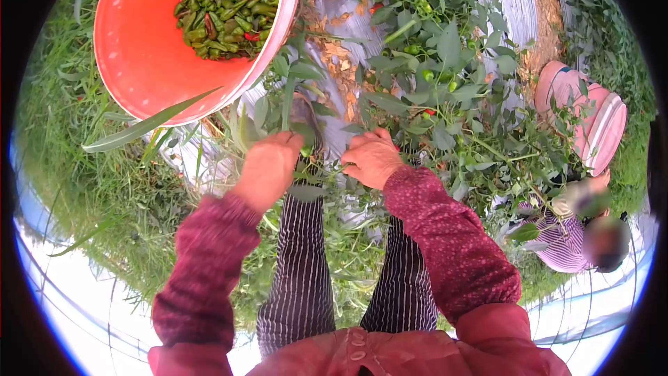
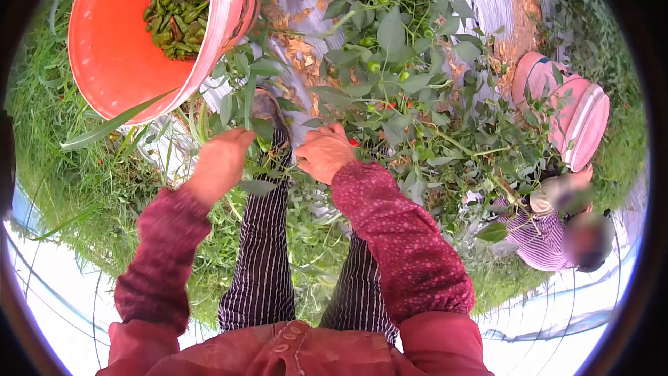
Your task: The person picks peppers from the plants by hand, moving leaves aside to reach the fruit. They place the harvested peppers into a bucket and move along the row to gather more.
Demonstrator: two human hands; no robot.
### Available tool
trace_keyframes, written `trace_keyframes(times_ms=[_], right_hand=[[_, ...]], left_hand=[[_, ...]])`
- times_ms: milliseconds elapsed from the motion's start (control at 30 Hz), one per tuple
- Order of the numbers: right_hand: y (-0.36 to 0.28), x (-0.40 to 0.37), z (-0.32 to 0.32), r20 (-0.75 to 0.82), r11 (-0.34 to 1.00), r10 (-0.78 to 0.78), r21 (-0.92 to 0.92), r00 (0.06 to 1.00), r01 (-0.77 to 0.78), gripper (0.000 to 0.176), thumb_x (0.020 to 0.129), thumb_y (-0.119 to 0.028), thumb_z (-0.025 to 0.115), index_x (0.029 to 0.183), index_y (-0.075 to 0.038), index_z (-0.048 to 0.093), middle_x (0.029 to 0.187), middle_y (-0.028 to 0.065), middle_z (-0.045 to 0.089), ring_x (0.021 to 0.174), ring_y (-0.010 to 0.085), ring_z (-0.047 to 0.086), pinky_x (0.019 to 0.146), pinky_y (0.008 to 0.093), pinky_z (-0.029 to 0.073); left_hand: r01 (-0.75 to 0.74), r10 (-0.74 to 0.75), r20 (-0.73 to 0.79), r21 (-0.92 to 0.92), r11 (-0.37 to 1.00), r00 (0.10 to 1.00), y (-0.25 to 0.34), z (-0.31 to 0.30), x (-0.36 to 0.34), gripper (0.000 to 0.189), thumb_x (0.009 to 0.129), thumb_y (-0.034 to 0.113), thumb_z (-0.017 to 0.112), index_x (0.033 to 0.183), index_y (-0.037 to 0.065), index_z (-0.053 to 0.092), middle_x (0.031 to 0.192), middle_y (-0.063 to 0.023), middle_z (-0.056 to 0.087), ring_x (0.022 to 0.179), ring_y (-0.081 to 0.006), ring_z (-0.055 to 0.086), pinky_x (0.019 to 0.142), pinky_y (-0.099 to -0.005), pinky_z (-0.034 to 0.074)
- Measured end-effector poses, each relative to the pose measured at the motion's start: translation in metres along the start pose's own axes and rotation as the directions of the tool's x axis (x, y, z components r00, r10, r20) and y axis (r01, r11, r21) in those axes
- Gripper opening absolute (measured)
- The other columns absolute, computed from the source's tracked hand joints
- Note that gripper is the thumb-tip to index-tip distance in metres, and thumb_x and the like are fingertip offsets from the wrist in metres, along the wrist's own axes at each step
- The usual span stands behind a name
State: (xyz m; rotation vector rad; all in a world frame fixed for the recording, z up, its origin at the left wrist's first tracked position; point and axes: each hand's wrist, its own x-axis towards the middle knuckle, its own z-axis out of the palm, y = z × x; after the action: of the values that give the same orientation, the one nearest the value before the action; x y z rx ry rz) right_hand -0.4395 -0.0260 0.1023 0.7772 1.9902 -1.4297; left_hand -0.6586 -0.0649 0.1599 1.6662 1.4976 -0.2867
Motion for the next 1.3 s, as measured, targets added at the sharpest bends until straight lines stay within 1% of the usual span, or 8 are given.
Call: trace_keyframes(times_ms=[200,233,333,400,600,800,1000,1300], right_hand=[[0.022,-0.023,-0.011,-0.116,0.983,-0.117,0.125,0.986,0.131,0.015,0.074,-0.025,0.067,0.087,-0.018,0.069,0.092,0.0028,0.057,0.104,0.0225,0.050,0.102,0.0428,0.026],[0.024,-0.026,-0.009,-0.161,0.975,-0.145,0.143,0.976,0.169,0.015,0.072,-0.023,0.068,0.086,-0.018,0.069,0.092,0.0027,0.057,0.104,0.0223,0.049,0.102,0.0431,0.027],[0.016,-0.034,-0.014,-0.191,0.977,-0.198,0.040,0.961,0.209,0.026,0.068,-0.018,0.071,0.094,-0.016,0.067,0.096,0.0033,0.057,0.107,0.0230,0.050,0.102,0.0455,0.027],[-0.008,-0.040,-0.011,-0.300,0.923,-0.364,-0.241,0.882,0.299,0.035,0.068,-0.017,0.070,0.102,-0.013,0.063,0.105,0.0054,0.058,0.114,0.0238,0.048,0.102,0.0479,0.028],[-0.075,-0.044,-0.013,0.078,0.982,-0.181,0.067,0.980,0.176,0.032,0.072,-0.013,0.064,0.104,-0.010,0.059,0.094,0.0093,0.065,0.103,0.0258,0.058,0.096,0.0437,0.035],[-0.042,-0.066,-0.004,0.099,0.982,-0.176,0.081,0.979,0.169,0.031,0.072,-0.015,0.061,0.101,-0.006,0.058,0.071,0.0087,0.063,0.074,0.0272,0.062,0.083,0.0396,0.039],[-0.019,-0.085,0.008,-0.074,0.983,-0.166,0.074,0.983,0.171,0.034,0.067,-0.012,0.064,0.100,-0.010,0.059,0.072,0.0077,0.061,0.072,0.0262,0.060,0.080,0.0363,0.042],[-0.009,-0.090,0.013,-0.189,0.928,-0.155,0.308,0.970,0.208,0.015,0.076,-0.016,0.063,0.089,-0.009,0.059,0.060,0.0055,0.054,0.062,0.0219,0.057,0.077,0.0359,0.042]], left_hand=[[-0.239,0.228,-0.189,-0.034,0.971,0.955,-0.001,0.118,0.001,0.024,0.073,0.005,0.058,0.097,0.004,0.059,0.097,-0.0139,0.059,0.093,-0.0312,0.058,0.080,-0.0378,0.049],[-0.149,0.129,-0.074,-0.526,0.837,0.989,-0.016,0.156,-0.008,0.024,0.073,0.007,0.059,0.097,0.004,0.059,0.097,-0.0137,0.059,0.092,-0.0306,0.058,0.080,-0.0371,0.049],[0.087,0.129,0.171,-0.868,0.489,0.977,0.005,0.106,-0.027,0.024,0.074,0.011,0.061,0.098,0.006,0.059,0.093,-0.0131,0.060,0.085,-0.0303,0.060,0.075,-0.0373,0.050],[0.025,0.070,0.277,-0.325,0.946,0.958,0.032,0.040,-0.035,0.019,0.074,0.009,0.059,0.092,0.003,0.058,0.085,-0.0124,0.060,0.077,-0.0315,0.061,0.069,-0.0388,0.050],[-0.098,0.105,0.098,-0.072,0.993,0.990,0.068,-0.014,-0.063,0.020,0.068,0.005,0.060,0.086,0.000,0.055,0.074,-0.0143,0.056,0.068,-0.0288,0.060,0.062,-0.0382,0.049],[-0.249,0.261,0.032,-0.207,0.946,0.965,0.082,-0.025,-0.044,0.015,0.068,0.005,0.059,0.082,0.001,0.056,0.065,-0.0083,0.055,0.065,-0.0249,0.060,0.055,-0.0374,0.048],[-0.173,0.225,0.428,-0.156,0.972,0.875,0.075,-0.059,-0.023,0.034,0.070,0.006,0.057,0.103,0.008,0.061,0.064,-0.0075,0.059,0.062,-0.0249,0.061,0.054,-0.0400,0.047],[0.121,-0.120,0.024,-0.342,0.932,0.992,0.004,0.093,0.095,0.026,0.076,0.010,0.053,0.101,0.006,0.060,0.085,-0.0199,0.063,0.078,-0.0381,0.061,0.071,-0.0476,0.048]])
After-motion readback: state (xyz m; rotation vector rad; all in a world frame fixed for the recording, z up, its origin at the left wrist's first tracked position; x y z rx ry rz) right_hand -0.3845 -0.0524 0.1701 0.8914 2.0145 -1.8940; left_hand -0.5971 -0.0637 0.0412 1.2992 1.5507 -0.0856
